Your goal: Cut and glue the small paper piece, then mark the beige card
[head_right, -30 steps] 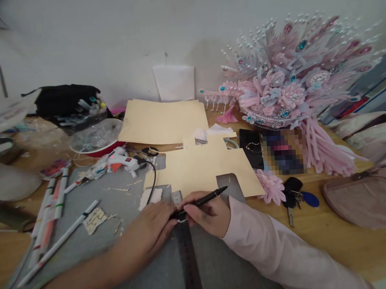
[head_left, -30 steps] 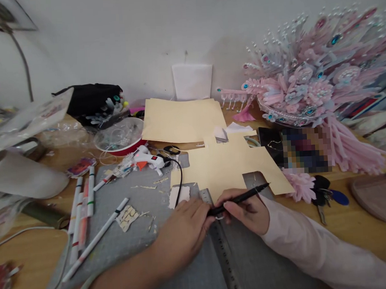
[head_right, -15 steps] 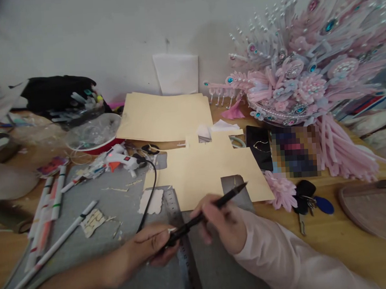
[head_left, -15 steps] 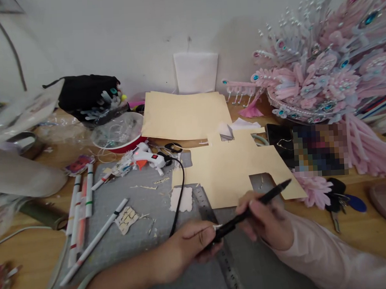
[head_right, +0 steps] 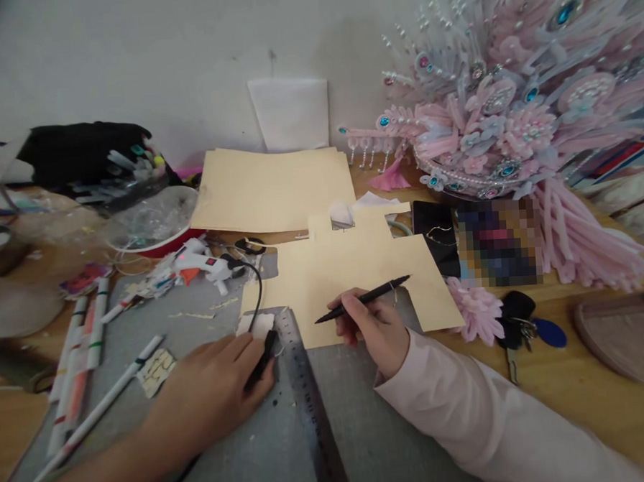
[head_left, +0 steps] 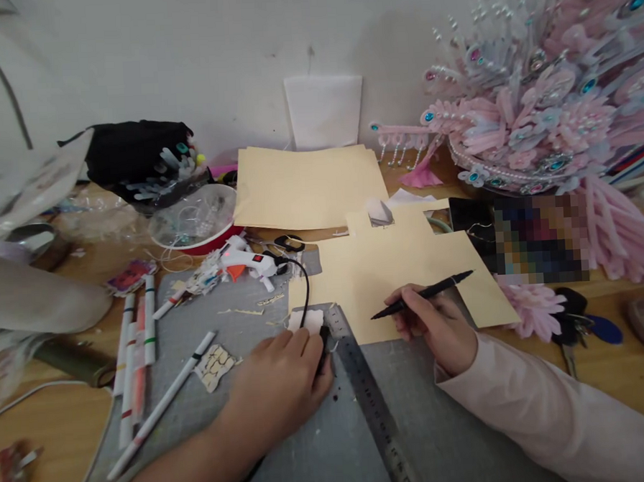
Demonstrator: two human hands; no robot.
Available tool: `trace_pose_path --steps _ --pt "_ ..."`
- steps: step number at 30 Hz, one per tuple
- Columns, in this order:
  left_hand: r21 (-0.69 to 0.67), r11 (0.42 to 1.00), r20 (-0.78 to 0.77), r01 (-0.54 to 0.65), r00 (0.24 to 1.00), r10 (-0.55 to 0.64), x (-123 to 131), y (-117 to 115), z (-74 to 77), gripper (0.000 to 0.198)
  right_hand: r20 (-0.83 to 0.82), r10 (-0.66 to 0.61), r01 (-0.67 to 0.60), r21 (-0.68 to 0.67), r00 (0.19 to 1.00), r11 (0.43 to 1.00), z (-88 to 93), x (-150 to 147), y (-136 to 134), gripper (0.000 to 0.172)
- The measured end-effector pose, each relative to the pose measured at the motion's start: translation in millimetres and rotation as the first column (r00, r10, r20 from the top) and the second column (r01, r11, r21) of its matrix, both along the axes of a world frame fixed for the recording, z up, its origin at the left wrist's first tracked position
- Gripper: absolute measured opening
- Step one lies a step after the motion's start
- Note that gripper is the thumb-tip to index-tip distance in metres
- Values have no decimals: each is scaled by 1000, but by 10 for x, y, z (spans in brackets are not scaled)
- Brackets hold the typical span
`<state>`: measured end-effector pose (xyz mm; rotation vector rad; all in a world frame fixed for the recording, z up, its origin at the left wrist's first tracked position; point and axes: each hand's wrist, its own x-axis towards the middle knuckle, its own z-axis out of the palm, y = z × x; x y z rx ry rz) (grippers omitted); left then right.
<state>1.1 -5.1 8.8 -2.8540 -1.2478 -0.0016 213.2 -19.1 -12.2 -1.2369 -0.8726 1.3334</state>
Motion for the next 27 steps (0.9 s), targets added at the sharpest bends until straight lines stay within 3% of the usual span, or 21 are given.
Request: trace_pose_path --steps 6,9,11,15,27 --pt "105 992 -40 -65 997 70 43 -103 48 28 36 23 -22 -41 999 999 24 -24 28 40" --pt "165 984 55 72 995 -82 65 -203 41 35 60 52 -49 -39 997 998 28 -25 23 39" --pt "131 973 96 190 974 -204 68 -269 5 47 82 75 -72 -41 994 997 33 -20 22 39" --pt "20 973 87 228 969 -229 54 -329 -99 67 114 102 -100 -27 988 995 33 -15 25 40" --pt "-197 943 134 268 960 -245 20 -272 -55 60 294 27 -70 139 955 988 29 20 35 39"
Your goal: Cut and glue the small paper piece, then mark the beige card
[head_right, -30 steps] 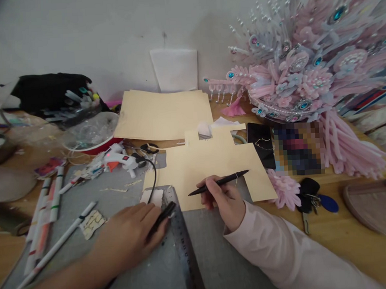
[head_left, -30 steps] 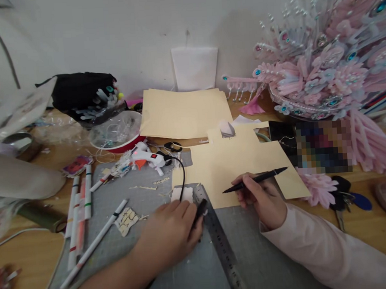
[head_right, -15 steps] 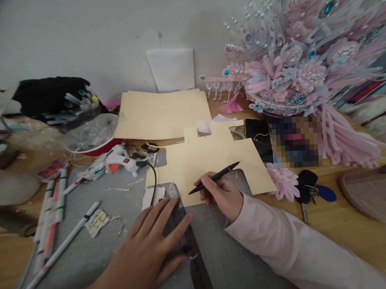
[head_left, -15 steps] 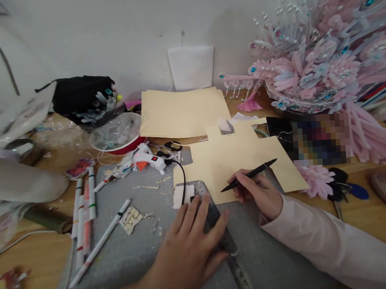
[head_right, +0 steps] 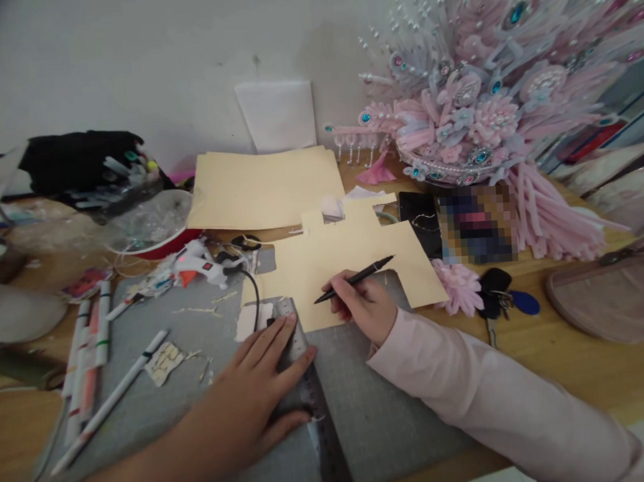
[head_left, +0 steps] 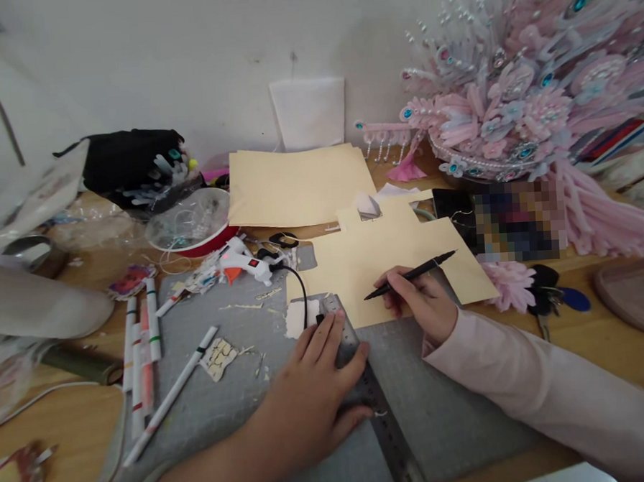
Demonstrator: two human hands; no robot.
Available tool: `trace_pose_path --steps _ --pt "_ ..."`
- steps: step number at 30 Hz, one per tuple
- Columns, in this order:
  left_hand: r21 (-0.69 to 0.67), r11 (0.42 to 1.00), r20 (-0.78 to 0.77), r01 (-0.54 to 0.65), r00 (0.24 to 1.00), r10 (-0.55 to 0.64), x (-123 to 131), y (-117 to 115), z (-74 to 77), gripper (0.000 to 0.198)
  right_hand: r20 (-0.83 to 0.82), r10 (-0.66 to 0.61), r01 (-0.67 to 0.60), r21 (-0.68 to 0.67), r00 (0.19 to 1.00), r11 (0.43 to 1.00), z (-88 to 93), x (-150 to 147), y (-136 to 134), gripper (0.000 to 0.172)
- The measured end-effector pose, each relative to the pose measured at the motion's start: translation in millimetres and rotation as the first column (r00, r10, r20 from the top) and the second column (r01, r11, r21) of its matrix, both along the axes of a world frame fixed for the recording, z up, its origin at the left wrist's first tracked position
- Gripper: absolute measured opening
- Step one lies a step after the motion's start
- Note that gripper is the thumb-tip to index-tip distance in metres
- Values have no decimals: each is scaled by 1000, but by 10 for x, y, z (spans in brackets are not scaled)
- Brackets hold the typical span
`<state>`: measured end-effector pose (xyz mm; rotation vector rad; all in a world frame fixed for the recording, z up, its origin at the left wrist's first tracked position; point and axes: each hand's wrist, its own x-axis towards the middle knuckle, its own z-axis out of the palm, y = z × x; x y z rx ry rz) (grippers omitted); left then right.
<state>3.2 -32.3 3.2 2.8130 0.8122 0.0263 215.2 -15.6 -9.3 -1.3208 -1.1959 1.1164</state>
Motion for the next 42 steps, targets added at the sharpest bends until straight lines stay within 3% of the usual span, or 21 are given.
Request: trace_pose_path --steps 5,9,13,17,28,42 --pt "-41 998 46 40 998 -38 -10 54 1 55 343 -141 73 203 929 976 20 208 57 33" --pt "-83 993 60 87 995 -83 33 95 21 51 416 -153 57 235 896 970 33 303 82 32" --pt "-44 998 53 53 997 -50 76 99 -4 61 389 -90 -16 261 917 965 12 223 47 29" --pt "4 1000 38 21 999 -21 83 95 -58 81 266 -11 -36 171 964 985 -9 100 7 31" --pt "36 999 9 -9 1000 9 53 103 -79 83 68 47 -49 39 997 998 -66 89 34 23" --pt "16 999 54 -42 998 41 56 101 -90 84 194 111 -129 84 975 988 -109 113 37 16"
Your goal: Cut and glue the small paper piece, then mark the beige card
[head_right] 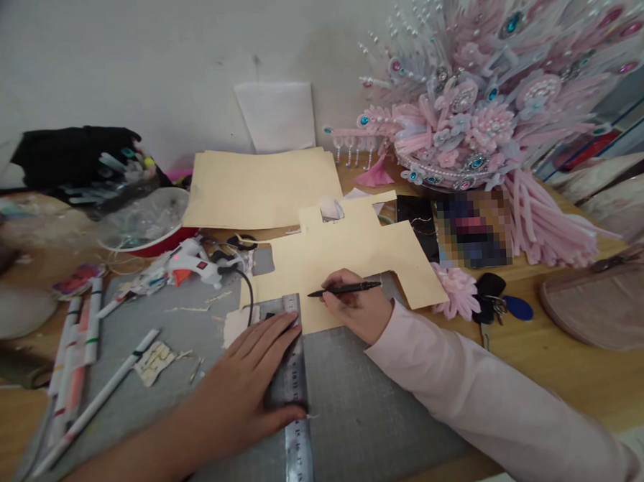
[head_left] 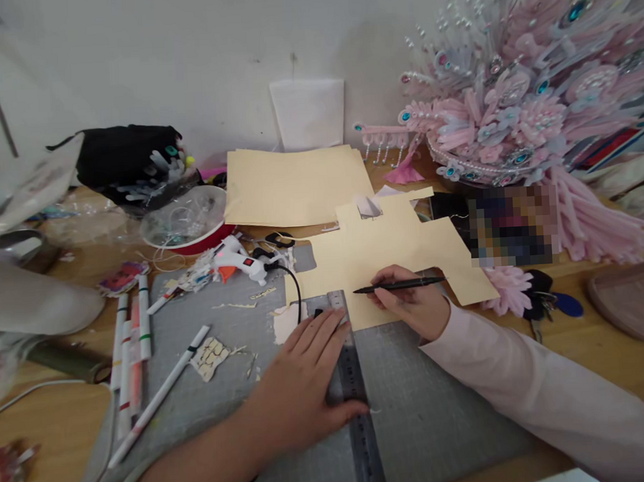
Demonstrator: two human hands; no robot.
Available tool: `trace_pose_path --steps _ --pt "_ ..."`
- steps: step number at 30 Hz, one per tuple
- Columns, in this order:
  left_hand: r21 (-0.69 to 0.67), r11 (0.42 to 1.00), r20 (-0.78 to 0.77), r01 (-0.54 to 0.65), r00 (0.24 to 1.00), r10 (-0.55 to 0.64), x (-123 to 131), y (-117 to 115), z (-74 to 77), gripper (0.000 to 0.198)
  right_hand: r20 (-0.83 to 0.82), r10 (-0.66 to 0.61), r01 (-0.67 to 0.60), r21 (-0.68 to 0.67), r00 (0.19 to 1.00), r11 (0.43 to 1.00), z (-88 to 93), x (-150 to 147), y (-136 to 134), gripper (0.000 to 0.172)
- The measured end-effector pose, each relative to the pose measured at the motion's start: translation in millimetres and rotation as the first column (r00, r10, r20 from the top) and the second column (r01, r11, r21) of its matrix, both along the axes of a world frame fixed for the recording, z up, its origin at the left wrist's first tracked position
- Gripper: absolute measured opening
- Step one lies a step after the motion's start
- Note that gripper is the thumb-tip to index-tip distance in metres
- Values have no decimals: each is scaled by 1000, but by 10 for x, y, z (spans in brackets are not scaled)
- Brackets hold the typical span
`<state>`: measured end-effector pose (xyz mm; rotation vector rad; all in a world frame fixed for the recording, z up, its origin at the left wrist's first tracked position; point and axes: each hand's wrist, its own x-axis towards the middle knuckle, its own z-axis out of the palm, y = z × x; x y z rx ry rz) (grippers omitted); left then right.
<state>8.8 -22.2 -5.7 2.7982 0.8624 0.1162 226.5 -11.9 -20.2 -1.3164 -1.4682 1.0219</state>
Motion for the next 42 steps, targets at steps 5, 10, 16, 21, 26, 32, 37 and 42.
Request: trace_pose_path --steps 5,10,16,21,26,32,37,42 --pt "-13 1000 26 0 1000 0 -3 -8 4 86 -61 39 -38 18 997 999 3 -2 -11 14" --pt "-12 1000 43 0 999 1 -7 -14 -6 86 -16 48 -47 36 999 998 5 -9 -17 14" --pt "-3 1000 42 2 999 -2 -10 -13 -24 87 74 52 -59 91 996 994 41 -22 -13 13" --pt "-14 1000 47 3 999 -2 -8 -10 2 86 137 80 -97 120 987 988 49 -19 -9 14" --pt "-3 1000 59 4 998 -4 1 -11 14 83 148 99 -119 132 984 984 32 -19 1 15" --pt "-24 1000 61 -2 998 4 7 -16 36 70 150 96 -115 126 984 985 21 -14 4 15" --pt "-43 999 71 -4 997 7 11 -13 40 65 172 89 -114 142 981 983 28 -12 1 15" --pt "-55 998 70 -8 997 11 9 -17 47 61 236 80 -118 153 969 981 56 -19 -3 14"
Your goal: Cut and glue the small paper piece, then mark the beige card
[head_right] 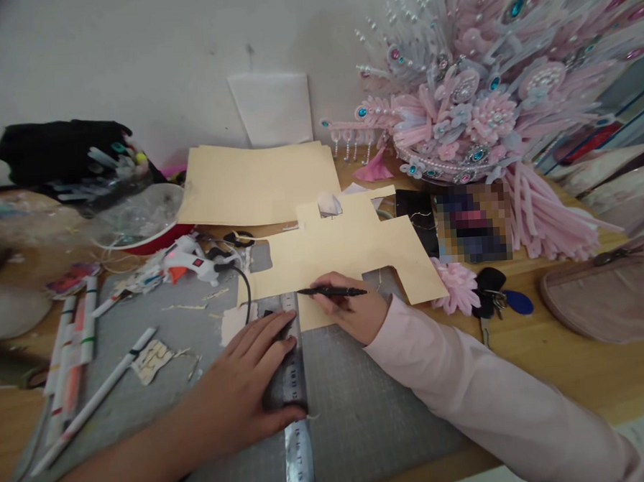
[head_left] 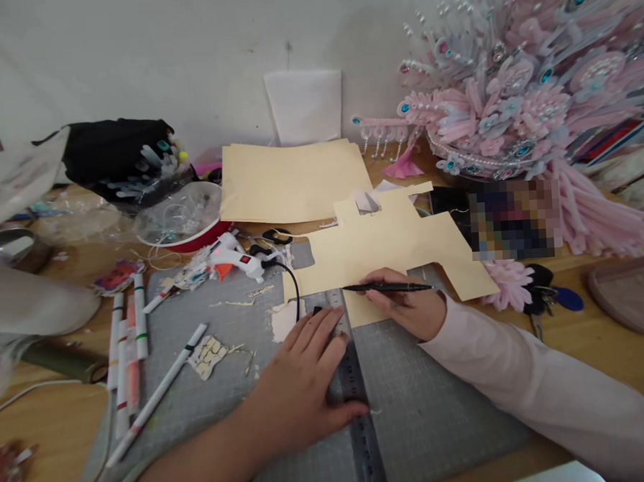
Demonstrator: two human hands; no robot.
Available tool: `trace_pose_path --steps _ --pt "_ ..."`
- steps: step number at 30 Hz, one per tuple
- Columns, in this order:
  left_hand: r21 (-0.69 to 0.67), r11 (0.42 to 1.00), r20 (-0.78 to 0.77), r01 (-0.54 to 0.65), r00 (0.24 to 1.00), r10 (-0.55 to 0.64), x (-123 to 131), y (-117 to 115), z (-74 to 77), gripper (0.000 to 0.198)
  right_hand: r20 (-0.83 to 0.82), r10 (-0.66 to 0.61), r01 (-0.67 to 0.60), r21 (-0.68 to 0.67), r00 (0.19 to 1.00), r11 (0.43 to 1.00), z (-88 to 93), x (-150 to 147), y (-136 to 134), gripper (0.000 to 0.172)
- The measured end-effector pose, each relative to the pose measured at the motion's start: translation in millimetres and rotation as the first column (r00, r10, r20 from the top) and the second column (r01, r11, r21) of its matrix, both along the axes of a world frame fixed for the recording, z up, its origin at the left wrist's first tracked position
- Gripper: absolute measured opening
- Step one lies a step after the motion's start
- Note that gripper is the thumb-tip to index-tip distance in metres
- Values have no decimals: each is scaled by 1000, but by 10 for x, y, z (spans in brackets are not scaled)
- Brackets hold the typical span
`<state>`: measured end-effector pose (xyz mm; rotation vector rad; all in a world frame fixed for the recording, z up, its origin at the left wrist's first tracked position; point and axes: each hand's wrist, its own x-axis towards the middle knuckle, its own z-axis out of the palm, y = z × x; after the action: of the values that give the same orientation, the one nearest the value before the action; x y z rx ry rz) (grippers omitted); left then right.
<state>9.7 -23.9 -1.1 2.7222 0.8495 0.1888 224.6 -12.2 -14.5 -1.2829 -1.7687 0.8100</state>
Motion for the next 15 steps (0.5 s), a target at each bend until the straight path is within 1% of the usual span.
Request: trace_pose_path --steps 4,8,15 --pt "3 1000 -13 6 1000 -6 -5 -2 2 61 71 15 -17 31 997 999 12 -3 -1 14" --pt "-4 1000 -29 9 1000 -9 -3 -5 7 60 131 39 -53 103 991 993 23 -5 -6 14" --pt "-1 1000 -25 2 1000 -2 -6 -6 12 56 177 55 -86 172 983 981 -1 -9 -31 14"
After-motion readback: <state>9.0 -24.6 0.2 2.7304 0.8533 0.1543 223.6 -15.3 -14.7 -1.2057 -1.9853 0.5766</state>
